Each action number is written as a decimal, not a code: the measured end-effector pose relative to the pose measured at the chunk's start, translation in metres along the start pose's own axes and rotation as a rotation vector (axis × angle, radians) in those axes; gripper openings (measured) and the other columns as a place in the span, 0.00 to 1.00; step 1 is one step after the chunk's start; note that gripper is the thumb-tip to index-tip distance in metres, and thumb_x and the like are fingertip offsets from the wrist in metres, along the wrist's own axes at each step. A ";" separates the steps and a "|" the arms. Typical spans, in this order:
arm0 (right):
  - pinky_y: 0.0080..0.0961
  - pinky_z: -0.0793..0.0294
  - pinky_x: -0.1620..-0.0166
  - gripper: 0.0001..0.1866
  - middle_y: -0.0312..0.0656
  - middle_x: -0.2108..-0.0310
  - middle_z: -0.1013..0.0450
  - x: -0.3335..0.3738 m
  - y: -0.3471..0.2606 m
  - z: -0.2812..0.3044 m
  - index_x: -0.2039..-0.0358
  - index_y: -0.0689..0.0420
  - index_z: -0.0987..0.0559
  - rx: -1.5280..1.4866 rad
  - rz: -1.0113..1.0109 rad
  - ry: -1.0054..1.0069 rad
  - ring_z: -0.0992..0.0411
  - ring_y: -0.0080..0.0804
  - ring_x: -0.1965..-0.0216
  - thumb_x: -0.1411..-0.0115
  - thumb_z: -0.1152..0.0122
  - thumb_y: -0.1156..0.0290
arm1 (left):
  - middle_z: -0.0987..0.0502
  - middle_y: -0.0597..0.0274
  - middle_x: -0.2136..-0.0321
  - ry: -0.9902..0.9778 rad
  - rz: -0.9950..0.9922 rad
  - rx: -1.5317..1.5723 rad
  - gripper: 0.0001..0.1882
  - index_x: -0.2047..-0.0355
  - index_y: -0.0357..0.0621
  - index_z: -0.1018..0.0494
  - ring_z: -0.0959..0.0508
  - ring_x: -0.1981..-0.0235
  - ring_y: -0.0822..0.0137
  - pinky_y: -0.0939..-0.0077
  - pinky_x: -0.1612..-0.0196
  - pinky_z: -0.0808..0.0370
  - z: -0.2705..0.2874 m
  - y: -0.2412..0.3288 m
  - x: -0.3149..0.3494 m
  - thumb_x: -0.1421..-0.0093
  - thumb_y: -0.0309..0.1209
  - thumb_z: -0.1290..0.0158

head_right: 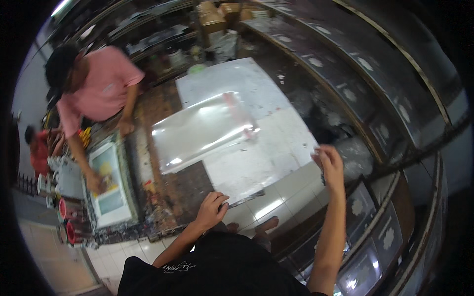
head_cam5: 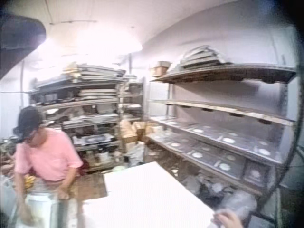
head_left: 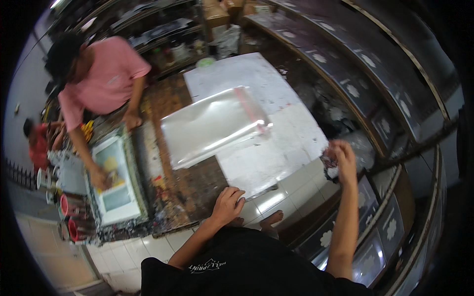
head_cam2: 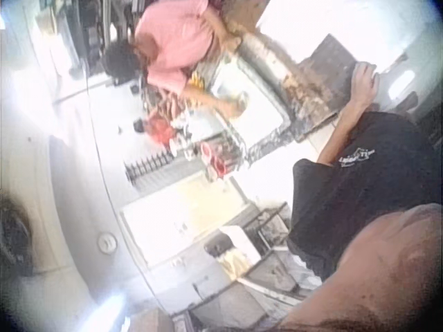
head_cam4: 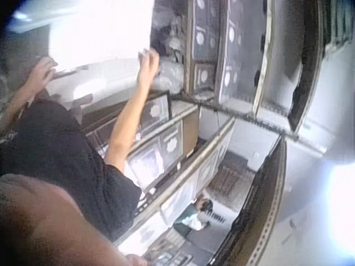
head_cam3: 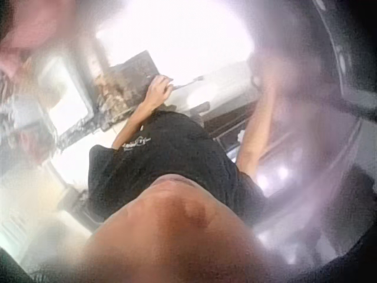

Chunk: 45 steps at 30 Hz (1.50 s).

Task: The person repeatedly picks up white flower-shaped cutouts from a table and places them onto clear plastic sheets on a nearby rack. The person handles the cutouts one at a time and arranges them on the plastic sheets.

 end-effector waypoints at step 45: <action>0.36 0.24 0.49 0.19 0.52 0.57 0.20 0.335 0.359 0.018 0.55 0.62 0.19 0.723 -0.788 -0.287 0.22 0.47 0.53 0.41 0.36 0.62 | 0.32 0.44 0.42 0.143 0.169 -0.098 0.25 0.44 0.38 0.29 0.35 0.37 0.46 0.49 0.35 0.38 0.057 -0.019 0.053 0.41 0.33 0.42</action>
Point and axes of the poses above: each hand's wrist, its own x-axis away from the middle knuckle, its own z-axis out of the back of the hand, y = z × x, the point moved 2 cm from there along -x, towards the middle knuckle
